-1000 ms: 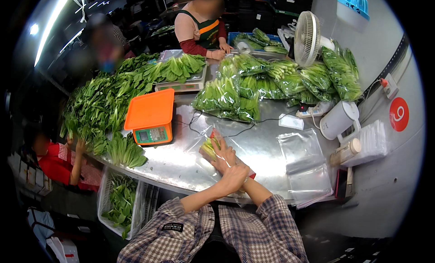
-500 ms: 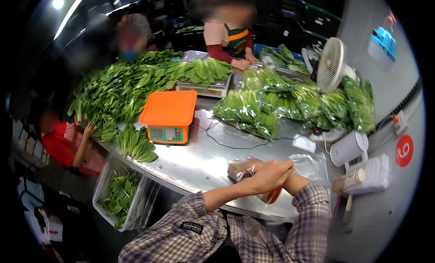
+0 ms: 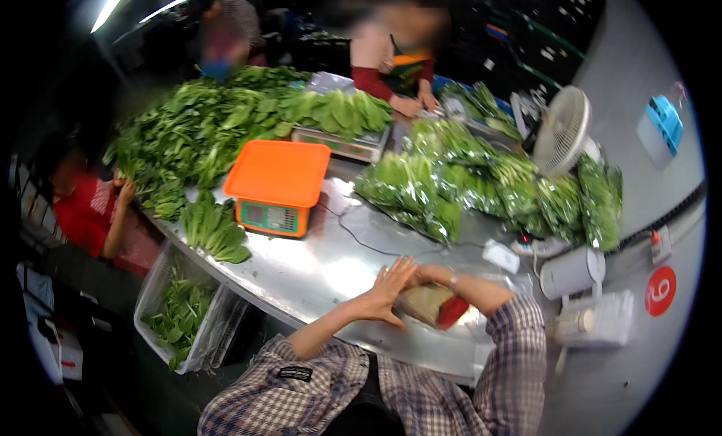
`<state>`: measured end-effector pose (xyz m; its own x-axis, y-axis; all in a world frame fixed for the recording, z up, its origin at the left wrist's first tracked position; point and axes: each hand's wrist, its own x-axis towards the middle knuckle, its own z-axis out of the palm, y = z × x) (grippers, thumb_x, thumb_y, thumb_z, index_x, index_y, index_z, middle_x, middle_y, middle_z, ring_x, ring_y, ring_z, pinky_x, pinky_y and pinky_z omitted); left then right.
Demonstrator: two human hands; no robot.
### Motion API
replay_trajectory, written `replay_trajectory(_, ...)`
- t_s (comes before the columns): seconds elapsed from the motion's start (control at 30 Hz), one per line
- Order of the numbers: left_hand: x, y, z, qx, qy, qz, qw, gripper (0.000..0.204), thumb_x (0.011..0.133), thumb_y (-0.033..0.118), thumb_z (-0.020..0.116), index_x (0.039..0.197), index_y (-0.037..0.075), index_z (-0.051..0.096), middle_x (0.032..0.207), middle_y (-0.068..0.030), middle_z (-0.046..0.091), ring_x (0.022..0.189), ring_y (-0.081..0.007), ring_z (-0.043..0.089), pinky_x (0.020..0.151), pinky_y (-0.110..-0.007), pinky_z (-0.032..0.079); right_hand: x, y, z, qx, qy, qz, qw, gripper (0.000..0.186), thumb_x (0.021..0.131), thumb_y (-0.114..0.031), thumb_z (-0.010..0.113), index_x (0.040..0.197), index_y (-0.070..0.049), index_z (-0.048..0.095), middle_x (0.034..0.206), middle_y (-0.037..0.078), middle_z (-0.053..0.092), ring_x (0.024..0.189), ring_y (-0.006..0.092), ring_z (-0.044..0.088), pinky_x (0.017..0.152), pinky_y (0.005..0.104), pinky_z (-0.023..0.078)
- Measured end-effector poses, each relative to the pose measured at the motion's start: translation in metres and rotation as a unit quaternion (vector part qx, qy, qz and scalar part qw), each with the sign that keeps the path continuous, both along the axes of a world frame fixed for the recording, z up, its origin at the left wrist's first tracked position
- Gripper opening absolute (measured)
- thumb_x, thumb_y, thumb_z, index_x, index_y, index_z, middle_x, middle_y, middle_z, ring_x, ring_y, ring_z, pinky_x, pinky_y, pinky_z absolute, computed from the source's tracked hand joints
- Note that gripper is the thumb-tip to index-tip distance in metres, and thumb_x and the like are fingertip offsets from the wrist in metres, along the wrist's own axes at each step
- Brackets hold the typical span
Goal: The person selects bunches of leafy green vegetables, weighs them on a digital scale, and places them into plastic bags. The person then seals the bags and sets them aside on the counter. The process is repeated for multiple bunches of vegetables.
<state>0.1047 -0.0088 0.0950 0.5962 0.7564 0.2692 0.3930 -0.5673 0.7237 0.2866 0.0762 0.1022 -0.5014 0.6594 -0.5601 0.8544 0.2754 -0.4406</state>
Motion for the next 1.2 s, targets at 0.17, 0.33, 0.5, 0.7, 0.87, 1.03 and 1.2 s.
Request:
replay_trajectory(0.17, -0.001, 0.009, -0.060, -0.009, -0.060, 0.100, 0.993, 0.120, 0.051, 0.040, 0.083, 0.142, 0.008, 0.012, 0.145, -0.0160, 0.020, 0.135, -0.0354, 0.018, 0.104, -0.061, 0.014, -0.011, 0.021, 0.036, -0.153, 0.018, -0.004, 0.988, 0.058, 0.078, -0.055, 0.054, 0.097, 0.000, 0.057, 0.086, 0.012, 0.057, 0.074, 0.0253, 0.058, 0.064, 0.0369, 0.046)
replay_trajectory(0.33, -0.013, 0.015, -0.061, -0.090, -0.220, 0.089, 0.967, 0.115, 0.053, 0.028, 0.082, 0.142, 0.007, 0.013, 0.130, -0.0123, 0.044, 0.116, -0.0330, 0.041, 0.101, -0.046, 0.027, 0.000, -0.060, 0.133, 0.269, 0.110, 0.052, 0.955, 0.050, 0.077, -0.050, 0.059, 0.091, -0.002, 0.059, 0.084, 0.013, 0.060, 0.082, 0.0275, 0.060, 0.070, 0.0379, 0.045)
replay_trajectory(0.5, -0.012, 0.018, -0.044, -0.066, -0.196, 0.108, 0.972, 0.094, 0.056, 0.021, 0.080, 0.135, 0.007, 0.032, 0.120, -0.0095, 0.051, 0.109, -0.0301, 0.047, 0.095, -0.039, 0.034, 0.003, -0.104, 0.130, 0.314, 0.020, 0.119, 0.942, 0.042, 0.072, -0.036, 0.068, 0.098, -0.006, 0.057, 0.089, 0.011, 0.059, 0.092, 0.0277, 0.056, 0.078, 0.0369, 0.042)
replay_trajectory(0.7, -0.020, 0.051, -0.046, -0.111, -0.221, 0.107, 0.963, 0.055, 0.059, 0.015, 0.076, 0.109, 0.004, 0.055, 0.106, -0.0114, 0.055, 0.102, -0.0267, 0.052, 0.089, -0.032, 0.041, 0.003, -0.083, 0.110, 0.468, 0.108, 0.066, 0.874, 0.026, 0.074, -0.029, 0.066, 0.091, -0.010, 0.061, 0.087, 0.006, 0.059, 0.087, 0.0249, 0.057, 0.073, 0.0380, 0.042)
replay_trajectory(0.87, -0.021, 0.053, -0.008, -0.103, -0.173, 0.100, 0.974, 0.048, 0.063, 0.013, 0.073, 0.106, 0.002, 0.054, 0.103, -0.0120, 0.053, 0.101, -0.0261, 0.053, 0.087, -0.031, 0.041, 0.006, -0.065, 0.127, 0.526, 0.132, 0.113, 0.832, 0.009, 0.072, -0.017, 0.062, 0.068, -0.011, 0.056, 0.063, 0.003, 0.054, 0.065, 0.0199, 0.057, 0.060, 0.0301, 0.042)
replay_trajectory(1.03, -0.015, 0.018, 0.005, -0.028, -0.192, 0.045, 0.980, 0.053, 0.063, 0.012, 0.072, 0.112, 0.004, 0.052, 0.109, -0.0106, 0.052, 0.106, -0.0254, 0.051, 0.092, -0.031, 0.039, 0.005, -0.101, 0.138, 0.508, 0.179, 0.179, 0.823, 0.010, 0.070, -0.018, 0.063, 0.066, -0.013, 0.056, 0.062, 0.002, 0.053, 0.063, 0.0193, 0.055, 0.059, 0.0333, 0.040)
replay_trajectory(1.2, -0.015, 0.002, -0.005, -0.186, -0.216, -0.007, 0.959, 0.066, 0.063, 0.016, 0.073, 0.122, 0.006, 0.046, 0.120, -0.0075, 0.050, 0.115, -0.0187, 0.046, 0.100, -0.032, 0.034, 0.005, -0.105, 0.124, 0.482, 0.150, 0.228, 0.833, 0.006, 0.067, -0.016, 0.061, 0.068, -0.013, 0.055, 0.062, 0.001, 0.052, 0.059, 0.0217, 0.056, 0.055, 0.0360, 0.042)
